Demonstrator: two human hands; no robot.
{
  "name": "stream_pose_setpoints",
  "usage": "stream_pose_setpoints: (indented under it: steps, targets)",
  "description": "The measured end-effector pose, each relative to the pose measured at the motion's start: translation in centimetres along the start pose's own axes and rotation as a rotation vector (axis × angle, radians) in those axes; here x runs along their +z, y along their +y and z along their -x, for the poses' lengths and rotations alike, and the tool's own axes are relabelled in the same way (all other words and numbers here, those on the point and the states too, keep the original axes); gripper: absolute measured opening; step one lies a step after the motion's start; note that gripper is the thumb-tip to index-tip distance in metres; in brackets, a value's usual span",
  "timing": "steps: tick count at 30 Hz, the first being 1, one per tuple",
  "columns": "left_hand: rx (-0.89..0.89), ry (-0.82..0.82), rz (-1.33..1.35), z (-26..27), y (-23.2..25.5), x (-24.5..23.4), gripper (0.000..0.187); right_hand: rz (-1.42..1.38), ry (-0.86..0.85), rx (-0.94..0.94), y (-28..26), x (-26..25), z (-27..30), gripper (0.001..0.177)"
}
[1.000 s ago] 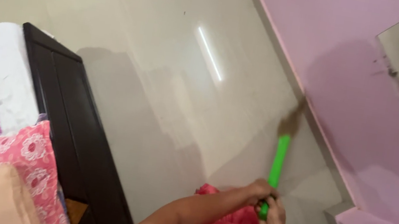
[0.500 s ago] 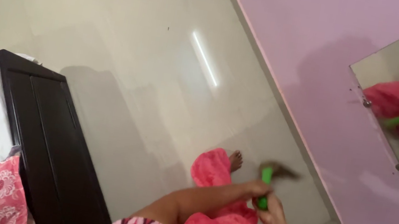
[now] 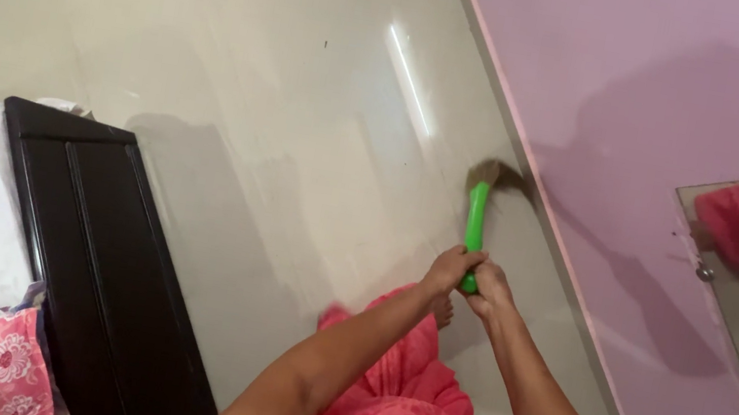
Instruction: Sweeping the floor of a bedroom using a broom.
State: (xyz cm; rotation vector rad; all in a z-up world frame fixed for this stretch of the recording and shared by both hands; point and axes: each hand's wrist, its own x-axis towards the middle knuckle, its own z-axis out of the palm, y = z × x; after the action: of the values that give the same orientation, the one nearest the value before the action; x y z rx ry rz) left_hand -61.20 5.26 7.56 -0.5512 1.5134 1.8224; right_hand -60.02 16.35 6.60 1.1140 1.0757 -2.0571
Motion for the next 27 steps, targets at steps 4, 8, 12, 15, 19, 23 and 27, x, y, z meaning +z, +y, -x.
stream_pose_setpoints:
  steps: [4, 8, 12, 15, 19, 23, 27]
  targets:
    - [-0.017, -0.014, -0.042, 0.5, -2.0, 0.3, 0.034, 0.079, -0.05, -0.077, -0.1, -0.9, 7.1, 0.027]
    - [-0.264, -0.298, 0.013, 1.9, -8.3, 1.7, 0.023, 0.166, 0.081, -0.125, 4.1, -1.6, 17.1, 0.044]
    - [-0.561, -0.535, -0.211, 6.5, -7.1, 2.6, 0.028, 0.125, 0.345, 0.002, 11.2, -3.4, 21.5, 0.057]
    - [-0.718, -0.602, -0.326, 8.5, -5.2, 1.6, 0.03, 0.008, 0.362, 0.054, 12.6, -2.6, 20.3, 0.05]
    - [-0.645, -0.577, -0.27, 3.6, -7.0, -1.3, 0.031, -0.084, 0.329, 0.05, 10.2, 0.3, 14.3, 0.042]
    - [-0.407, -0.322, -0.124, -0.5, -3.5, -6.5, 0.023, -0.12, 0.187, -0.055, 9.8, 2.6, 3.0, 0.025]
    - [-0.173, -0.11, 0.008, -6.1, 0.3, -11.2, 0.026, 0.046, 0.227, -0.022, 3.2, 10.4, -4.3, 0.021]
